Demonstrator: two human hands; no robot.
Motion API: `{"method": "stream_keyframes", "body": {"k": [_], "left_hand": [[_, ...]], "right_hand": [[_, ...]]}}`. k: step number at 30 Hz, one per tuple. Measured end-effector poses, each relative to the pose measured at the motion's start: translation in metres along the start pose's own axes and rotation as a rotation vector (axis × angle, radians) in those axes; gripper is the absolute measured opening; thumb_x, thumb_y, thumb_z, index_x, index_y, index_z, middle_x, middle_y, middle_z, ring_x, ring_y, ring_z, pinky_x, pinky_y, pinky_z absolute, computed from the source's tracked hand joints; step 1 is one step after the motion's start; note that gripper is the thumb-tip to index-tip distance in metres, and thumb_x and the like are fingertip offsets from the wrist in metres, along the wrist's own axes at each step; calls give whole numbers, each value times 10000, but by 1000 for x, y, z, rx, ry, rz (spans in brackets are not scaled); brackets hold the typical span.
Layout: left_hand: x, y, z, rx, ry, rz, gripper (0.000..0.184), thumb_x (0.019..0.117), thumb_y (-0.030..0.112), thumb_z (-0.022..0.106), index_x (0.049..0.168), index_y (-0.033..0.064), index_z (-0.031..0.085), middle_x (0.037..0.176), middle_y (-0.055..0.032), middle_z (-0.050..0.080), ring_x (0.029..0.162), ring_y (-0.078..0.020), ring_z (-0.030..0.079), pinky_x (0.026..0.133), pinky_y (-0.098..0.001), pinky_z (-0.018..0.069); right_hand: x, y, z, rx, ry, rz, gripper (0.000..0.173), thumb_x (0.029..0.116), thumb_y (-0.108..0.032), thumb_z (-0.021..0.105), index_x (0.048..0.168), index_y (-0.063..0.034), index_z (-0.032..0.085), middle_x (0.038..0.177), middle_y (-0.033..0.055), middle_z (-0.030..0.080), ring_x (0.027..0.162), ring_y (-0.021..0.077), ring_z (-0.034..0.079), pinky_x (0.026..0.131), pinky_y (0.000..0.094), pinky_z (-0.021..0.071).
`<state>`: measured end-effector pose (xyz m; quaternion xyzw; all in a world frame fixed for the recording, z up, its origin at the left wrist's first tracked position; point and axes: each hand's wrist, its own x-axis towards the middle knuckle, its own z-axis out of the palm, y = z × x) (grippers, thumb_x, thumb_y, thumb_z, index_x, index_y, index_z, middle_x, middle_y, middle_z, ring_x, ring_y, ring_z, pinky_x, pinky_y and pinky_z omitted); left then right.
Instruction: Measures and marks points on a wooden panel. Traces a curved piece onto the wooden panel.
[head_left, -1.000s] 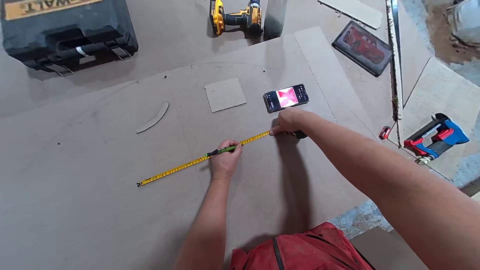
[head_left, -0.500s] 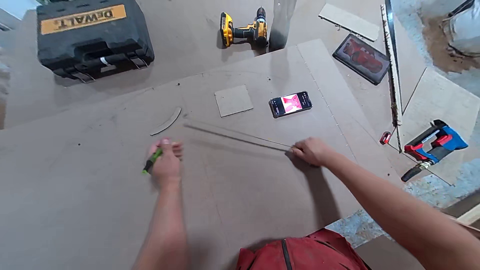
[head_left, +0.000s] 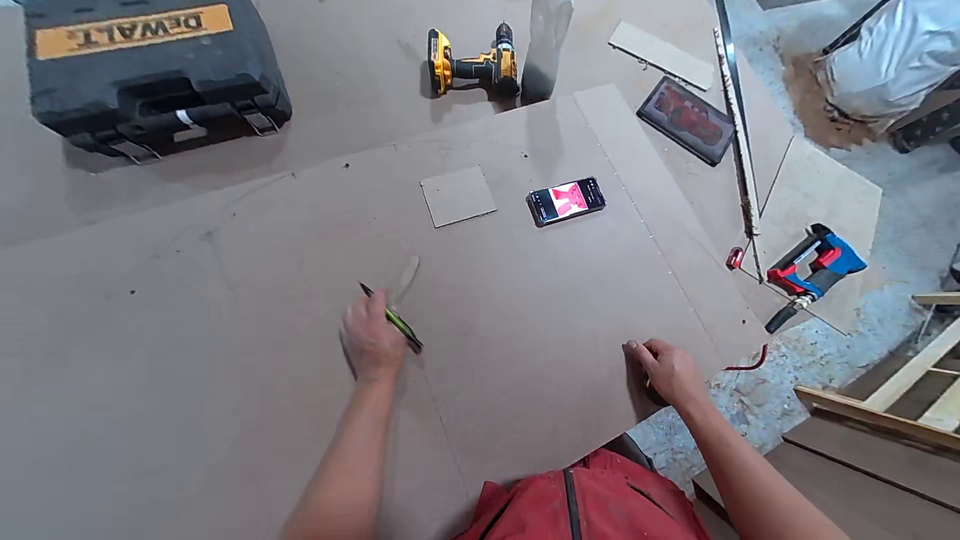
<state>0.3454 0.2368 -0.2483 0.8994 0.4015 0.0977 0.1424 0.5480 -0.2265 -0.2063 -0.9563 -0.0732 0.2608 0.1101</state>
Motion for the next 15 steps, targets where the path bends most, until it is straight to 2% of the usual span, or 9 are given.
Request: {"method": "stream_keyframes", "body": {"k": [2, 4, 7, 10, 12, 15], "left_hand": [[-45, 21, 3, 1, -52, 64, 325, 1037, 159, 548, 1341, 108, 650, 1268, -239, 633, 1178, -455, 600, 962, -647, 494], [-85, 44, 6, 18, -72, 172, 329, 992, 99, 573, 1305, 88, 672, 1216, -236, 650, 1101, -435, 636, 894, -614, 537], [-123, 81, 10, 33, -57, 300, 306, 967, 66, 588, 1256, 46, 685, 1107, -217, 662, 1026, -387, 660, 860, -535, 570], [-120, 117, 14, 55, -29, 290, 288, 966, 29, 583, 1233, 47, 690, 1069, -201, 674, 994, -366, 681, 815, -502, 593], [-102, 138, 19, 39, -26, 239, 298, 960, 24, 577, 1237, 55, 683, 1091, -194, 687, 1018, -366, 690, 814, -517, 598], [-57, 175, 22, -52, -92, 139, 282, 985, 23, 553, 1227, 65, 690, 1162, -163, 710, 1120, -340, 676, 951, -528, 558]], "right_hand": [[17, -2, -8, 11, 52, -41, 506, 1008, -626, 510, 932, -176, 728, 771, 64, 700, 775, 265, 702, 711, 563, 558], [41, -6, -23, 23, 95, -103, 485, 1016, -594, 525, 956, -157, 728, 785, 87, 699, 789, 294, 698, 708, 586, 548], [77, -12, -46, 8, 140, -251, 427, 1037, -514, 537, 1037, -134, 730, 912, 107, 722, 893, 310, 707, 776, 605, 555], [102, -10, -56, 0, 259, -487, 387, 1040, -441, 545, 1166, -124, 728, 1167, 117, 709, 1134, 311, 662, 958, 563, 533], [105, -7, -56, 4, 306, -611, 398, 1038, -424, 524, 1229, -132, 716, 1279, 111, 686, 1223, 311, 628, 1020, 551, 503], [91, -1, -47, -45, 297, -759, 399, 1028, -429, 506, 1269, -180, 704, 1351, 45, 653, 1266, 249, 600, 1092, 505, 465]]}}
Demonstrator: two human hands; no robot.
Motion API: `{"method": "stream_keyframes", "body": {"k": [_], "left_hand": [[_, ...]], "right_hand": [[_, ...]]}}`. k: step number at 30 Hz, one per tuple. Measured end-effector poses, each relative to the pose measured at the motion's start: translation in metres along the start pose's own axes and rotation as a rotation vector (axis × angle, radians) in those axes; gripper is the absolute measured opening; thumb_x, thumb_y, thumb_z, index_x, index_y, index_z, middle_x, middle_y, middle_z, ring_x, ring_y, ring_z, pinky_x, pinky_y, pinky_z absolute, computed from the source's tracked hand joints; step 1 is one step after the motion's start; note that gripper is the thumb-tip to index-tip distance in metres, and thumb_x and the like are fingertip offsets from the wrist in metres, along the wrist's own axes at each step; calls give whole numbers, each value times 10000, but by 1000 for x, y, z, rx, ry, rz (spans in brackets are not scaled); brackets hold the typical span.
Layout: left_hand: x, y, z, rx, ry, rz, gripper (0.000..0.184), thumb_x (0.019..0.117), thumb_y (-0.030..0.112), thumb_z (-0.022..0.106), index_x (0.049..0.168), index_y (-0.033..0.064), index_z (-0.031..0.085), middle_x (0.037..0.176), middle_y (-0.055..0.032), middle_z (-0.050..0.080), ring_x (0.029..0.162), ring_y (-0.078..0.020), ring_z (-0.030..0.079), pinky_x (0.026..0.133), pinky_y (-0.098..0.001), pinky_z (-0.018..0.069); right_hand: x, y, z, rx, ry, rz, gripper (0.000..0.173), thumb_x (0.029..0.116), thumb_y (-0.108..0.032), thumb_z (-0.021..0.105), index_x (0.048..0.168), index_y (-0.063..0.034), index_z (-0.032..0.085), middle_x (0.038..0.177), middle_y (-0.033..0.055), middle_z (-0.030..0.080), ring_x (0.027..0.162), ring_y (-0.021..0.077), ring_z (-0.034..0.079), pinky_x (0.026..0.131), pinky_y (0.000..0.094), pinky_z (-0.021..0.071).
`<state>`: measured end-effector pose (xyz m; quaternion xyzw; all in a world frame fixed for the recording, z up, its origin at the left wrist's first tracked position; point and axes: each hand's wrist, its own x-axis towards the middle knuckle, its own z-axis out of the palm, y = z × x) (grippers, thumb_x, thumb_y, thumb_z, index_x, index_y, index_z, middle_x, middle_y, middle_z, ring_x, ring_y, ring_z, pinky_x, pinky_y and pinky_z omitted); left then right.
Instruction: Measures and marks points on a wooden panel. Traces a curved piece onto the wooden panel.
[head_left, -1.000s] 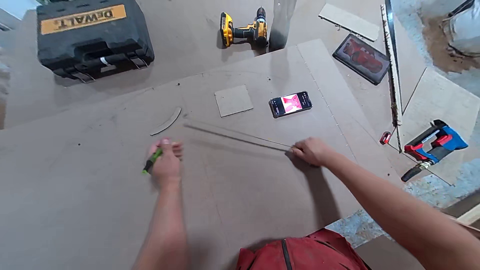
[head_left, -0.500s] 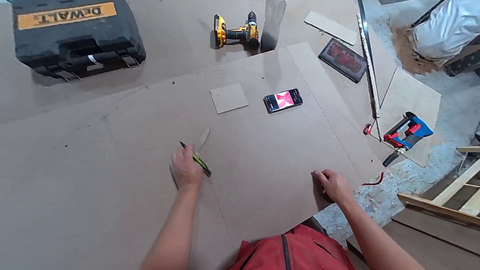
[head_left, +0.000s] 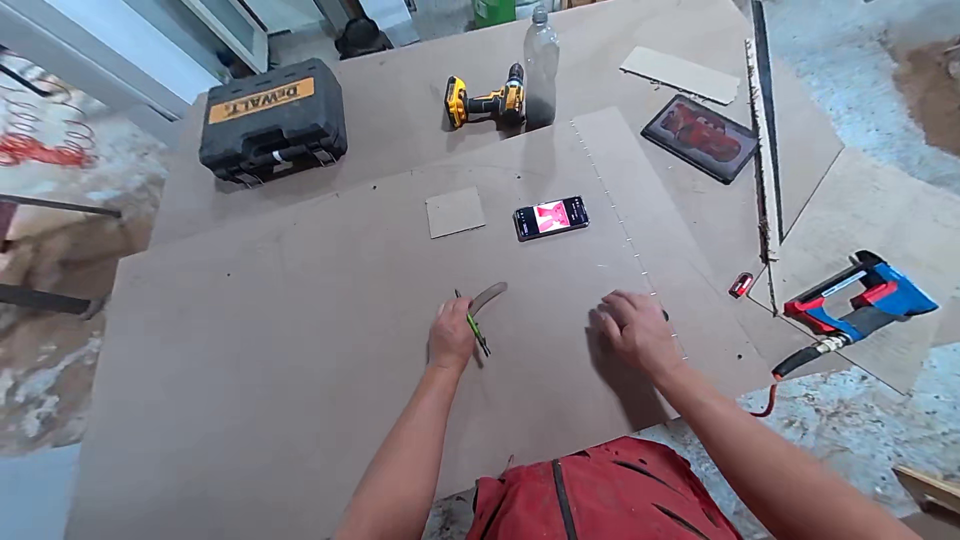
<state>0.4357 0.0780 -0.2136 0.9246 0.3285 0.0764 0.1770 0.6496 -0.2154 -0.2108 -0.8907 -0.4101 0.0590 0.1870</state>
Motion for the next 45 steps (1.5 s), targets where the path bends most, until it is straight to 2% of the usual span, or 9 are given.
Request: {"method": "stream_keyframes", "body": {"k": [3, 6, 11, 13, 18, 24, 32, 39, 45], "left_hand": [[56, 24, -4, -102, -157, -111, 306, 1013, 56, 534, 1265, 131, 689, 1247, -113, 702, 1183, -303, 663, 1009, -561, 528], [82, 24, -2, -170, -71, -200, 317, 1055, 116, 483, 1320, 130, 656, 1287, -116, 685, 1190, -301, 661, 1016, -562, 524], [6, 12, 19, -152, 34, -243, 408, 1077, 281, 507, 1444, 109, 549, 1404, -127, 613, 1251, -301, 626, 1025, -550, 528], [-26, 0, 39, -108, 41, -123, 427, 1057, 277, 522, 1439, 89, 557, 1550, -92, 507, 1420, -265, 497, 1155, -491, 434], [-15, -21, 48, -108, 75, 17, 415, 1052, 280, 528, 1424, 101, 573, 1572, -52, 488, 1479, -226, 421, 1244, -446, 312], [11, -32, 47, -100, 31, 115, 397, 1074, 276, 468, 1414, 110, 588, 1581, -30, 482, 1506, -198, 381, 1267, -452, 263], [28, -27, 42, -143, 85, 66, 368, 1065, 276, 519, 1364, 95, 635, 1504, -62, 563, 1426, -268, 493, 1193, -498, 392], [51, -13, 47, -41, 153, 150, 278, 1031, 192, 523, 1193, 49, 697, 1046, -206, 663, 998, -413, 648, 849, -573, 538], [77, 26, 7, -118, -294, -182, 297, 962, 80, 682, 1259, 94, 662, 1235, -164, 656, 1138, -370, 643, 948, -602, 531]], "right_hand": [[-22, -6, 13, -11, -52, -147, 401, 1018, -436, 504, 1293, -215, 696, 1395, 0, 624, 1305, 199, 568, 1117, 465, 447], [-26, -4, 28, 29, -87, -220, 397, 1021, -425, 513, 1318, -224, 685, 1416, -10, 615, 1335, 179, 552, 1119, 434, 454], [32, -15, 55, 55, -117, -258, 471, 1036, -402, 497, 1448, -194, 588, 1543, 34, 511, 1432, 219, 468, 1190, 470, 380], [62, -24, 74, 59, -64, -285, 513, 1045, -413, 453, 1481, -163, 554, 1579, 56, 472, 1484, 216, 405, 1243, 478, 300], [113, -49, 93, 54, 7, -290, 585, 1035, -438, 426, 1528, -133, 494, 1608, 59, 444, 1512, 224, 369, 1257, 493, 258], [120, -49, 96, 112, 80, -375, 356, 1050, -327, 502, 1291, -143, 689, 1470, 21, 599, 1444, 207, 473, 1237, 482, 320], [119, -55, 92, 90, 124, -318, 319, 1025, -349, 573, 1241, -170, 725, 1424, 24, 627, 1394, 192, 521, 1206, 451, 384], [119, -51, 96, 125, 130, -322, 298, 1027, -342, 587, 1224, -171, 730, 1416, 5, 630, 1407, 169, 502, 1218, 418, 370], [119, -52, 99, 141, 142, -303, 336, 1035, -349, 578, 1255, -129, 705, 1412, 26, 633, 1399, 186, 517, 1208, 404, 386]]}}
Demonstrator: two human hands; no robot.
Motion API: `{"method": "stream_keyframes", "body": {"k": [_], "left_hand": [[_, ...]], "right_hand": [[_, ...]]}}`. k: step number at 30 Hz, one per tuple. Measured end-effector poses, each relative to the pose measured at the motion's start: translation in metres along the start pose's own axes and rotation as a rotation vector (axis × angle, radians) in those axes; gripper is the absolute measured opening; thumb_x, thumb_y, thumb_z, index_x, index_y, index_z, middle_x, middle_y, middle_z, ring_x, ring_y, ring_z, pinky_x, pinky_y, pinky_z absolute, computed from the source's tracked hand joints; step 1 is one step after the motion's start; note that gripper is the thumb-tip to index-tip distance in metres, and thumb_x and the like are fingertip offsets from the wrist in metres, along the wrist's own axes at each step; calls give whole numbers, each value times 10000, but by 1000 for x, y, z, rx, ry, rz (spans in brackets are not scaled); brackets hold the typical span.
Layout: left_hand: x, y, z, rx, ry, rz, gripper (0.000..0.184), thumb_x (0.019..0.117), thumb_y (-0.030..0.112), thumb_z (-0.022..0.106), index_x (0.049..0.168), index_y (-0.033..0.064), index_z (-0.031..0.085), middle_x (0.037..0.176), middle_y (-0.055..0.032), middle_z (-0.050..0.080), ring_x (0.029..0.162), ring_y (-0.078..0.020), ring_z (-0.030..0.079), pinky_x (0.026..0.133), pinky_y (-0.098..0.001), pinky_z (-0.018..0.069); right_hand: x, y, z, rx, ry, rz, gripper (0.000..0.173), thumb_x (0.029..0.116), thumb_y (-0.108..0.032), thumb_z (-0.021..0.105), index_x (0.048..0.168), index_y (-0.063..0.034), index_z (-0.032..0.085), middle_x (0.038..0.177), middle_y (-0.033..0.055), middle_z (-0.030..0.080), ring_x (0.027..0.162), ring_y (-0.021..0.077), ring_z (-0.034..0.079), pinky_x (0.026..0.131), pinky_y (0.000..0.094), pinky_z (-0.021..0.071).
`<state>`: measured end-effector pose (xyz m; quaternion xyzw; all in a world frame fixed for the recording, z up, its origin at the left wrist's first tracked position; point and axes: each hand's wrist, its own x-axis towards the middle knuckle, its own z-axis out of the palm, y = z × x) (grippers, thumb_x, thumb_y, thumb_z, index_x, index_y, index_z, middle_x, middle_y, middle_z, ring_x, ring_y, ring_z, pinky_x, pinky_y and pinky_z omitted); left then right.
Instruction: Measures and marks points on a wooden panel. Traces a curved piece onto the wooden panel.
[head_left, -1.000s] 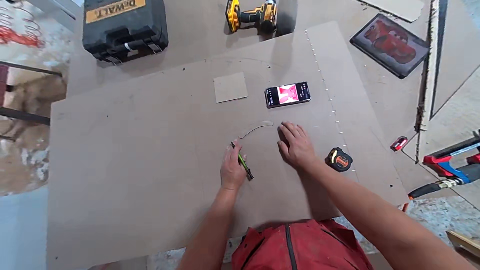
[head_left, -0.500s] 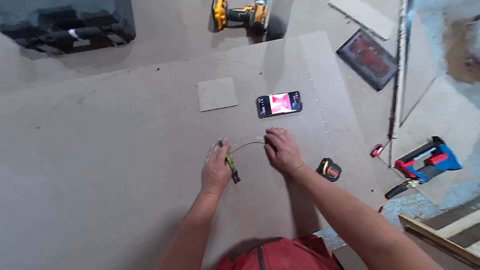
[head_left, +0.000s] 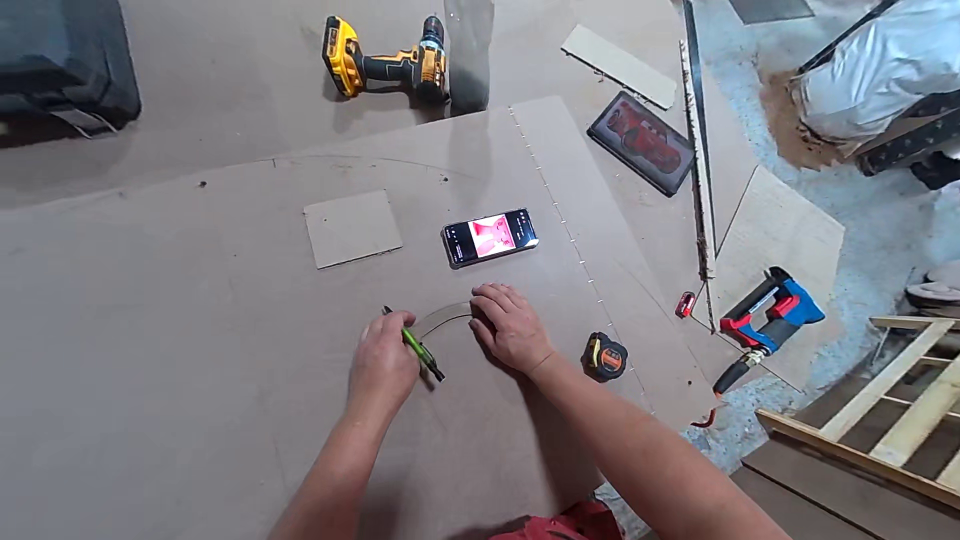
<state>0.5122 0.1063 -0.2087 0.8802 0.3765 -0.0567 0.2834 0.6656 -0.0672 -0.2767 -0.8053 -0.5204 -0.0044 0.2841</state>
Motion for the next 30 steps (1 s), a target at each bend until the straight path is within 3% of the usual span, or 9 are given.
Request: {"method": "stream_keyframes", "body": {"k": [5, 8, 10, 13, 17, 21, 26, 28, 30], "left_hand": [[-16, 14, -18, -162, -114, -70, 242, 937, 85, 706, 1164, 170, 695, 796, -42, 654, 678, -208, 619, 626, -479, 532], [-39, 35, -40, -283, -17, -175, 280, 930, 95, 729, 1193, 172, 678, 776, -25, 663, 634, -190, 619, 588, -452, 534], [-54, 37, -54, -549, 76, -48, 212, 973, 234, 721, 1160, 144, 676, 756, -13, 662, 570, -150, 604, 504, -344, 525], [-58, 27, -63, -931, 205, 151, 231, 1047, 284, 586, 1151, 84, 637, 879, -68, 711, 682, -200, 700, 600, -333, 626], [-45, -8, -46, -500, 296, 138, 230, 1020, 300, 611, 1161, 129, 670, 962, -4, 747, 776, -122, 721, 679, -358, 626], [-50, -17, -4, -208, 121, 174, 216, 1007, 279, 621, 1178, 179, 709, 989, -13, 731, 782, -152, 700, 690, -445, 610], [-65, 6, 41, -230, -113, 416, 265, 1006, 261, 615, 1242, 193, 716, 1257, 32, 692, 1208, -114, 625, 1022, -367, 547], [-63, 7, 43, -248, -68, 456, 259, 1009, 270, 617, 1229, 186, 724, 1228, 24, 702, 1179, -109, 644, 1006, -359, 557], [-54, 0, 37, -227, 110, 427, 259, 1004, 222, 608, 1225, 159, 726, 1185, -17, 723, 1139, -160, 673, 971, -410, 576]], "right_hand": [[0, 1, 0, -1, 8, 21, 420, 1020, -362, 586, 1356, -117, 649, 1433, 43, 622, 1404, 199, 515, 1200, 396, 395], [-1, 0, -1, 16, 2, 44, 453, 1023, -369, 565, 1396, -119, 626, 1458, 50, 605, 1415, 202, 506, 1201, 403, 394], [-1, -1, -1, 36, 19, 63, 430, 1033, -327, 537, 1388, -103, 632, 1454, 64, 609, 1409, 215, 514, 1193, 414, 405], [0, 0, -2, 48, 82, 111, 368, 1042, -186, 504, 1363, -71, 644, 1418, 98, 630, 1379, 243, 547, 1174, 422, 430], [0, 1, -4, 80, 115, 157, 349, 1037, -104, 462, 1323, -67, 660, 1379, 103, 644, 1354, 252, 561, 1158, 419, 443], [0, 4, -3, 30, 46, 64, 369, 1064, -328, 463, 1271, -151, 711, 1404, 18, 643, 1393, 201, 518, 1187, 423, 397], [2, 4, -7, -23, -137, -47, 561, 1053, -558, 375, 1485, -260, 573, 1570, -67, 501, 1504, 165, 378, 1260, 490, 251], [2, 4, -9, 10, -137, -30, 626, 1046, -574, 378, 1530, -202, 518, 1577, -18, 497, 1502, 174, 387, 1265, 479, 252], [3, 4, -10, 61, -94, -25, 608, 1009, -532, 469, 1450, -130, 582, 1520, 39, 552, 1471, 203, 436, 1254, 482, 285]]}}
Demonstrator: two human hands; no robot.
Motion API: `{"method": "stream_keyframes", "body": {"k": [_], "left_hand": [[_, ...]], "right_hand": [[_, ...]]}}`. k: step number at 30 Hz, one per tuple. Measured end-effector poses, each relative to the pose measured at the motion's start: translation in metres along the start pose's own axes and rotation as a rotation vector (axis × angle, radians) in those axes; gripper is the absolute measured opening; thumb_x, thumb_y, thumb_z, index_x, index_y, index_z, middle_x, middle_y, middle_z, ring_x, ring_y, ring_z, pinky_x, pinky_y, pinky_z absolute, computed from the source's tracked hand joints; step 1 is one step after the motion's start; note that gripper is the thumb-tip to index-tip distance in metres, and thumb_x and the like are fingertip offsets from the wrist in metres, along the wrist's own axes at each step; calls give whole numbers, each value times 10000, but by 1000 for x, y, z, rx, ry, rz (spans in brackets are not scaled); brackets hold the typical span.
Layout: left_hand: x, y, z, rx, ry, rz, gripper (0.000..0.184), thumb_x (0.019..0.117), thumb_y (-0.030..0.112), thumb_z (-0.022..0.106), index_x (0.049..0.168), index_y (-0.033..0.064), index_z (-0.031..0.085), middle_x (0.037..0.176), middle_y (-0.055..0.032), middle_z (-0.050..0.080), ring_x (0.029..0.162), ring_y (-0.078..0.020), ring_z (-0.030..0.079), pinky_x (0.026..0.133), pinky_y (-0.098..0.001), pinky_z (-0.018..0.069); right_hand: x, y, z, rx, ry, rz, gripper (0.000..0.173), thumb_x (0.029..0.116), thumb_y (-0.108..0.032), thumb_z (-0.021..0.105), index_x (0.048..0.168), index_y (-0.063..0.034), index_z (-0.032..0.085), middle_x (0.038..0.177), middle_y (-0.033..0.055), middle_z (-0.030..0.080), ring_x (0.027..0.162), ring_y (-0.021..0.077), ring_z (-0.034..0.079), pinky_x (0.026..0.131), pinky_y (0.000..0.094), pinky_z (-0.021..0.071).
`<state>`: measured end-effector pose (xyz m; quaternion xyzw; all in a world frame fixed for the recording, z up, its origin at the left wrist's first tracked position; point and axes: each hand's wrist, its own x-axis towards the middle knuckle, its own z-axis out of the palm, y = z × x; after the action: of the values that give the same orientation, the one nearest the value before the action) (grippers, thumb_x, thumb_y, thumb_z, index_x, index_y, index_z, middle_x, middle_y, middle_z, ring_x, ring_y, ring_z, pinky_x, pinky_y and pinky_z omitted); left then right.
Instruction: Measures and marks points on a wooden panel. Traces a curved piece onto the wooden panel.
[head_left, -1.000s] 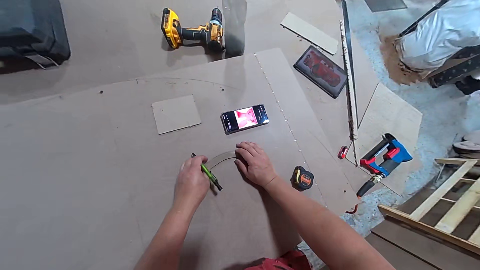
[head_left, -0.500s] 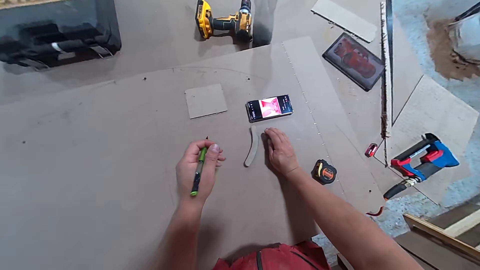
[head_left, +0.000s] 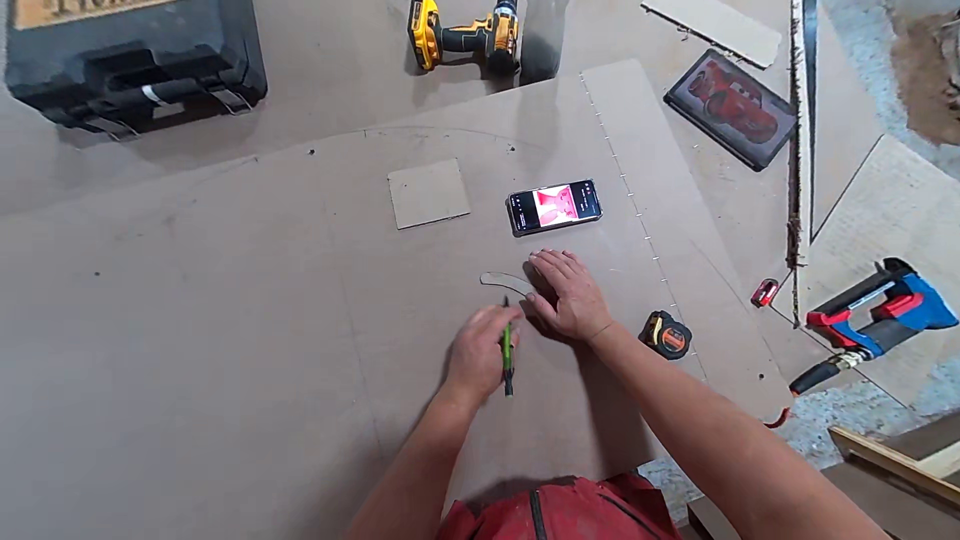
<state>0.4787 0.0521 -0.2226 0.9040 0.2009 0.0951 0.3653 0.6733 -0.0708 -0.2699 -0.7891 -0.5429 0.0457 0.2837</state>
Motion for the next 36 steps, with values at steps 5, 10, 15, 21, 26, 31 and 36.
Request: {"method": "stream_keyframes", "body": {"k": [5, 10, 15, 21, 26, 31, 36], "left_hand": [[32, -40, -20, 111, 87, -37, 365, 983, 134, 632, 1348, 146, 649, 1408, -20, 638, 1356, -190, 552, 1140, -424, 453], [39, -43, -13, 205, 94, 56, 226, 968, 127, 651, 1183, 125, 719, 1092, -87, 686, 1089, -266, 641, 930, -431, 552], [29, -48, -13, 219, 200, -90, 206, 994, 137, 626, 1177, 125, 718, 1078, -94, 695, 1072, -271, 649, 921, -444, 552], [12, -59, -28, 70, 308, -236, 238, 990, 167, 673, 1222, 122, 701, 1142, -80, 701, 1081, -210, 663, 944, -424, 554], [1, -72, -43, -218, 377, -405, 250, 975, 74, 671, 1225, 88, 662, 1147, -66, 709, 975, -121, 690, 876, -331, 586], [12, -71, -44, -216, 268, -388, 266, 943, 87, 718, 1203, 136, 688, 1104, -22, 718, 912, -103, 686, 814, -315, 589], [19, -75, -39, -85, 220, -318, 281, 921, 128, 764, 1194, 153, 701, 1091, -28, 695, 905, -125, 659, 802, -326, 570]], "right_hand": [[-1, -1, 2, -11, -6, -63, 344, 985, -332, 516, 1237, -254, 736, 1483, -7, 581, 1461, 200, 440, 1246, 527, 278], [1, 0, 3, -47, 8, 27, 442, 1052, -498, 497, 1397, -267, 650, 1518, 1, 551, 1463, 190, 439, 1245, 464, 314], [1, 0, 2, 11, 102, 83, 361, 1028, -388, 541, 1217, -131, 709, 1425, 42, 618, 1407, 206, 502, 1200, 411, 388], [1, -1, 2, 2, 81, 63, 260, 1012, -305, 565, 1148, -183, 751, 1420, 20, 624, 1413, 195, 496, 1221, 433, 358], [1, 0, 3, -11, 78, 68, 302, 1018, -383, 571, 1161, -181, 743, 1420, 26, 625, 1406, 202, 504, 1215, 436, 362], [3, -3, 4, -22, 85, 79, 281, 1021, -368, 581, 1155, -182, 744, 1407, 22, 633, 1396, 200, 514, 1212, 439, 369], [4, -5, 4, -53, 92, 86, 303, 1025, -386, 576, 1182, -181, 735, 1399, 28, 635, 1384, 203, 525, 1201, 430, 384]]}}
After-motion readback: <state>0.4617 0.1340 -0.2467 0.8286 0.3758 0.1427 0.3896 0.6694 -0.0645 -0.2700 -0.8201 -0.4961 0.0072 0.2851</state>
